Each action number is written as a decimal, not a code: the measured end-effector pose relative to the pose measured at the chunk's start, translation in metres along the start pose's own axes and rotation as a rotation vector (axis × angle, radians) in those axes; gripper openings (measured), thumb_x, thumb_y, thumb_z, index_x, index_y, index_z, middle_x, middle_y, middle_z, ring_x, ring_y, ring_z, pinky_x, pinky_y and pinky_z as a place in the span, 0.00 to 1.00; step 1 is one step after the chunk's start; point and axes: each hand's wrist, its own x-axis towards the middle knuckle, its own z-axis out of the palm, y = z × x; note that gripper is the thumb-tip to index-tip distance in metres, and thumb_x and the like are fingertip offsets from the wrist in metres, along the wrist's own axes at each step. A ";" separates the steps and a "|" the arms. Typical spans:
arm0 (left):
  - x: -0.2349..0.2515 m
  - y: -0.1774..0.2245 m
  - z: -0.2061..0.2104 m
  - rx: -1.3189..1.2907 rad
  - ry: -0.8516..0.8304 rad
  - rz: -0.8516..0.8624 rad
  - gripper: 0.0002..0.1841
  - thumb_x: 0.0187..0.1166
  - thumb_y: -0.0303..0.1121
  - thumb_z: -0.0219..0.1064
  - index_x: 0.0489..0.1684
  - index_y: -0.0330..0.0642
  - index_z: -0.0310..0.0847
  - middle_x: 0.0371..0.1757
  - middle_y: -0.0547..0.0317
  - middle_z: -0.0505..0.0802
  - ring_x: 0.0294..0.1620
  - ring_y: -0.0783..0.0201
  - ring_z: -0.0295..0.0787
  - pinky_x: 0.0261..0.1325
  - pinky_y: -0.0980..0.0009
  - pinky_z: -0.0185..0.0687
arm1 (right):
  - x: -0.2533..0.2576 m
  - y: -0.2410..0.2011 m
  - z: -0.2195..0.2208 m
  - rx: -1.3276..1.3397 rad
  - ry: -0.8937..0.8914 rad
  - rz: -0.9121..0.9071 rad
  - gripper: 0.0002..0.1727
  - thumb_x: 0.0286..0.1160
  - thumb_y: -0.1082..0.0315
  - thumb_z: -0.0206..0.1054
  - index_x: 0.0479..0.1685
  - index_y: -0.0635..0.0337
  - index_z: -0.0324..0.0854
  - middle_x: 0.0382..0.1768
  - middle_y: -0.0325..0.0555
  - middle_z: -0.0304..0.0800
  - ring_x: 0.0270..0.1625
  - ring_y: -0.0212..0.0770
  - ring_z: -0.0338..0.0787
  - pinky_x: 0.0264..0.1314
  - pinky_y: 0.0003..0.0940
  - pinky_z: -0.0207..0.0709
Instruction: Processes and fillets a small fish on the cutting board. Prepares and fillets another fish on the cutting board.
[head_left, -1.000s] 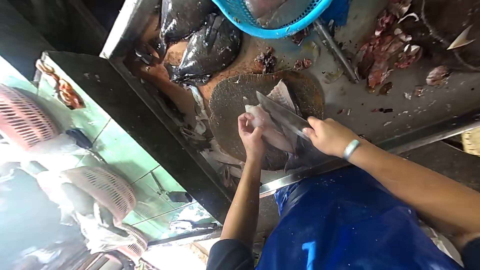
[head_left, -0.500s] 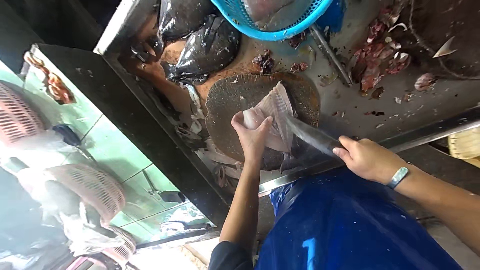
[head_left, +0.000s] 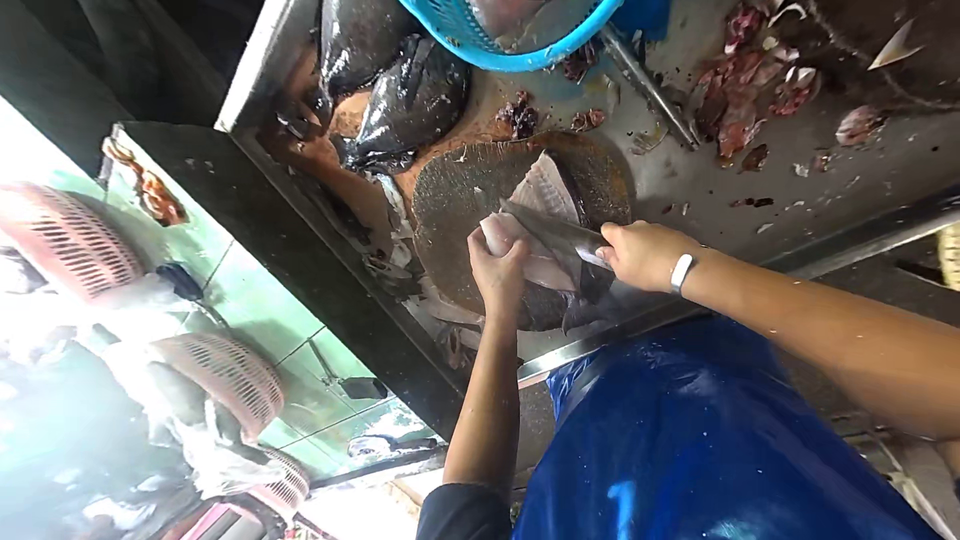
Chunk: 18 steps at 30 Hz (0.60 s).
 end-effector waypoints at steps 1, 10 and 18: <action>0.000 -0.002 0.000 -0.024 -0.005 0.016 0.37 0.57 0.33 0.80 0.71 0.37 0.71 0.53 0.48 0.91 0.49 0.60 0.93 0.53 0.58 0.93 | -0.007 0.006 0.001 -0.017 -0.026 0.014 0.18 0.93 0.50 0.51 0.56 0.55 0.77 0.39 0.56 0.90 0.46 0.60 0.94 0.44 0.62 0.85; -0.002 -0.019 -0.005 -0.252 -0.064 0.108 0.30 0.65 0.27 0.78 0.69 0.31 0.74 0.52 0.46 0.93 0.51 0.57 0.94 0.56 0.57 0.94 | -0.064 0.046 0.040 -0.086 -0.121 0.039 0.15 0.90 0.52 0.58 0.48 0.52 0.81 0.29 0.49 0.89 0.36 0.54 0.93 0.36 0.58 0.86; 0.004 -0.008 -0.033 -0.080 -0.168 -0.108 0.23 0.73 0.36 0.78 0.63 0.34 0.81 0.46 0.49 0.95 0.44 0.59 0.96 0.52 0.57 0.95 | -0.104 0.075 0.028 -0.024 -0.040 0.089 0.18 0.91 0.48 0.54 0.48 0.52 0.79 0.24 0.47 0.84 0.31 0.51 0.90 0.33 0.54 0.83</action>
